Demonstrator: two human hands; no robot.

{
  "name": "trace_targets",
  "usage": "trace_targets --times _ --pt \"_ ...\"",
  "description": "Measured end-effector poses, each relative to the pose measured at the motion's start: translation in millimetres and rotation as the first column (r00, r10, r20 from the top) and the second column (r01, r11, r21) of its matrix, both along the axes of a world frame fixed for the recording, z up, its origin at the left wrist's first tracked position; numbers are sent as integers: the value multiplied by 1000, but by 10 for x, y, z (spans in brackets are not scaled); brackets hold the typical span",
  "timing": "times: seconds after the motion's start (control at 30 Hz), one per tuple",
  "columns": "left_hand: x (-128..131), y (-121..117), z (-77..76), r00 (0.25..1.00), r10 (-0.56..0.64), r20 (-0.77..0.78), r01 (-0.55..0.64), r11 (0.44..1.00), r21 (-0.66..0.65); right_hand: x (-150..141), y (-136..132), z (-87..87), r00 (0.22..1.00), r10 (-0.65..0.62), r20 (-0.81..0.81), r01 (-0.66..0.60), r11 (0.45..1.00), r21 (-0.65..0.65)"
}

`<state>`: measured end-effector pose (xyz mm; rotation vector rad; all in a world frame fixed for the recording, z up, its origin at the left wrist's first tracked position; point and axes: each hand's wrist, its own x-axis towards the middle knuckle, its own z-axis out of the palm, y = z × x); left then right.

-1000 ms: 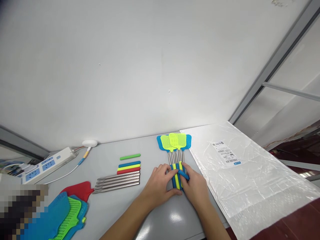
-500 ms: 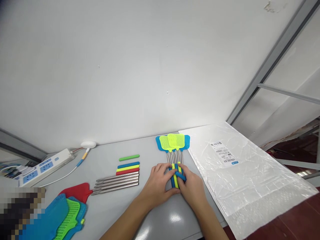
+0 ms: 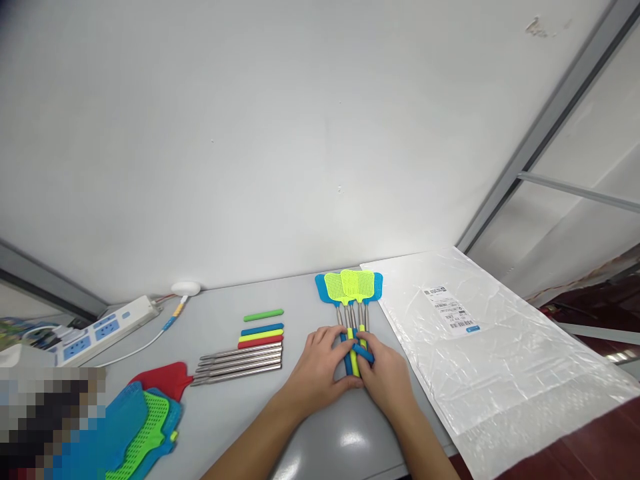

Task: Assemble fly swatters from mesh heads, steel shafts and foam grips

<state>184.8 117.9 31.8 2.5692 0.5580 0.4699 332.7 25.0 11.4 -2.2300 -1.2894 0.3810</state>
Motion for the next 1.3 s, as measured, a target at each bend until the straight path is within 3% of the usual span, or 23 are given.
trace_targets --times 0.67,0.87,1.1,1.2,1.3 --pt "7 -1 -35 1000 -5 0 5 1000 25 29 -17 -75 999 41 11 -42 997 57" --pt "-21 -18 49 1000 1 23 -2 997 83 3 -56 -88 997 6 71 -15 991 136" --pt "-504 -104 65 984 135 119 -139 990 25 -167 -97 -150 915 52 400 -152 963 223" --pt "-800 -195 36 963 203 177 -190 978 -85 -486 -60 -140 918 149 367 -225 959 174" --pt "-1047 -312 21 929 271 254 -218 951 -218 -946 9 -78 931 306 199 -331 938 107"
